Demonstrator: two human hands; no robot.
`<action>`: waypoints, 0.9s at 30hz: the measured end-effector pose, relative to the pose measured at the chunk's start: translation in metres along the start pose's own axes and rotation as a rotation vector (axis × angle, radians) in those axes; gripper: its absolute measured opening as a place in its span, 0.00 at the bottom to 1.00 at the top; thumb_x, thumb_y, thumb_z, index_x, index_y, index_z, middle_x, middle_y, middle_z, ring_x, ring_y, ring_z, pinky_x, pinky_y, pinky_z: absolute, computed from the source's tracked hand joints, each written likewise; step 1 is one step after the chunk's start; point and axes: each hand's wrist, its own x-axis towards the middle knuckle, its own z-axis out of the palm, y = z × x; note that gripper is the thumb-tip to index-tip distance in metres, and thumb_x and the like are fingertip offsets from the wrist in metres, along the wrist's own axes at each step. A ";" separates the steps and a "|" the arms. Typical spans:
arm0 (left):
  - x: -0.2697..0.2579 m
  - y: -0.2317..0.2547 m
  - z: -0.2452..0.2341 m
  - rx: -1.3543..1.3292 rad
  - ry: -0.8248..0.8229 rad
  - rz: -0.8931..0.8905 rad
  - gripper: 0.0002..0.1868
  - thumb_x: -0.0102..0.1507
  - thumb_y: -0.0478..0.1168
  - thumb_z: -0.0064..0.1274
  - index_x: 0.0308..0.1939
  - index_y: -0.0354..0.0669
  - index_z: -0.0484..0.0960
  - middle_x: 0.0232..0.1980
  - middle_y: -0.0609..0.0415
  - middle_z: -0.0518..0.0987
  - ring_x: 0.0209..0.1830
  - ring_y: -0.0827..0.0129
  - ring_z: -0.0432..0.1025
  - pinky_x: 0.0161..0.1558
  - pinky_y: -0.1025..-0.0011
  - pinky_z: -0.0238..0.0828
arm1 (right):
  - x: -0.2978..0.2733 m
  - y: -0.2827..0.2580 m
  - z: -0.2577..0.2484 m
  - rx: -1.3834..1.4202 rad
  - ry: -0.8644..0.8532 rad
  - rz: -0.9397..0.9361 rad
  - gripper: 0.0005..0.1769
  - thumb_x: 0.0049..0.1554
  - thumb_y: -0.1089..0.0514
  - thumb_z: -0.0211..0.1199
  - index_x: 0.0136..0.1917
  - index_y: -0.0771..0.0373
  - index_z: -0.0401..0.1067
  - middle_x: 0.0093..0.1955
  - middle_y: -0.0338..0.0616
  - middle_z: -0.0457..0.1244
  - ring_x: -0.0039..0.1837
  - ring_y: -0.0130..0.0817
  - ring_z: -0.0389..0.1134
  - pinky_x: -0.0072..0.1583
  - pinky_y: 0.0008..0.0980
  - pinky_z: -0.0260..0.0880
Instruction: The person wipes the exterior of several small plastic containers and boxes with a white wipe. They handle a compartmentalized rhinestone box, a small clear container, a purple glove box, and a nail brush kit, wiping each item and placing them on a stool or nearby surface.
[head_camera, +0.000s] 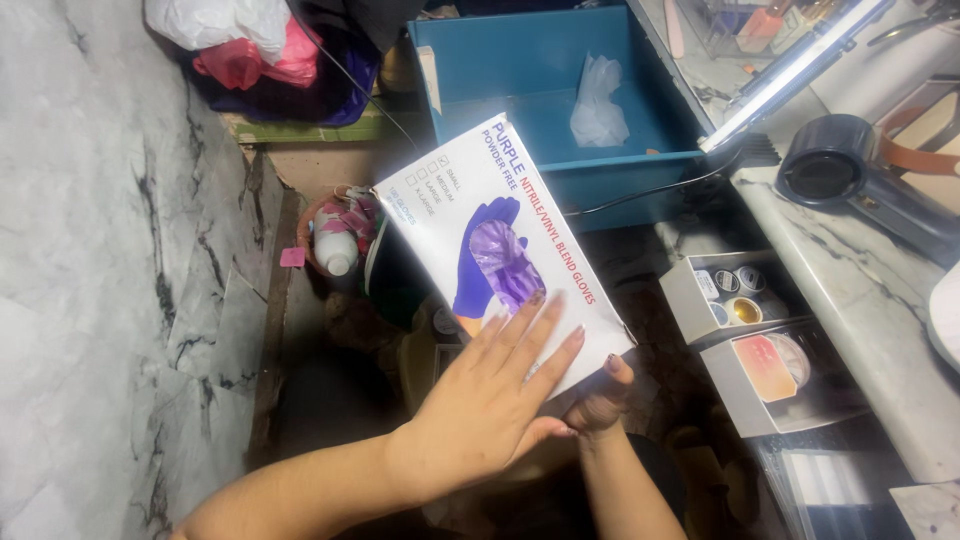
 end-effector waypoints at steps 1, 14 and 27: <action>-0.004 0.001 0.001 0.013 -0.053 -0.023 0.45 0.65 0.61 0.52 0.78 0.39 0.58 0.82 0.38 0.54 0.83 0.43 0.49 0.76 0.43 0.48 | -0.001 -0.003 0.002 -0.011 -0.006 0.035 0.53 0.49 0.41 0.67 0.78 0.68 0.52 0.73 0.57 0.58 0.72 0.49 0.61 0.70 0.47 0.65; -0.068 -0.109 -0.050 -0.234 0.286 -0.542 0.44 0.62 0.48 0.59 0.77 0.35 0.57 0.78 0.34 0.62 0.79 0.47 0.53 0.75 0.55 0.49 | -0.002 -0.012 -0.015 0.017 -0.220 0.281 0.41 0.54 0.49 0.74 0.71 0.76 0.65 0.63 0.60 0.66 0.64 0.49 0.69 0.63 0.42 0.72; -0.141 -0.097 0.021 -1.738 0.378 -0.994 0.28 0.66 0.39 0.48 0.68 0.28 0.68 0.57 0.41 0.79 0.54 0.59 0.76 0.54 0.65 0.74 | -0.014 -0.075 0.015 -0.586 0.328 -0.426 0.10 0.67 0.62 0.49 0.61 0.62 0.64 0.59 0.55 0.64 0.60 0.39 0.68 0.63 0.37 0.72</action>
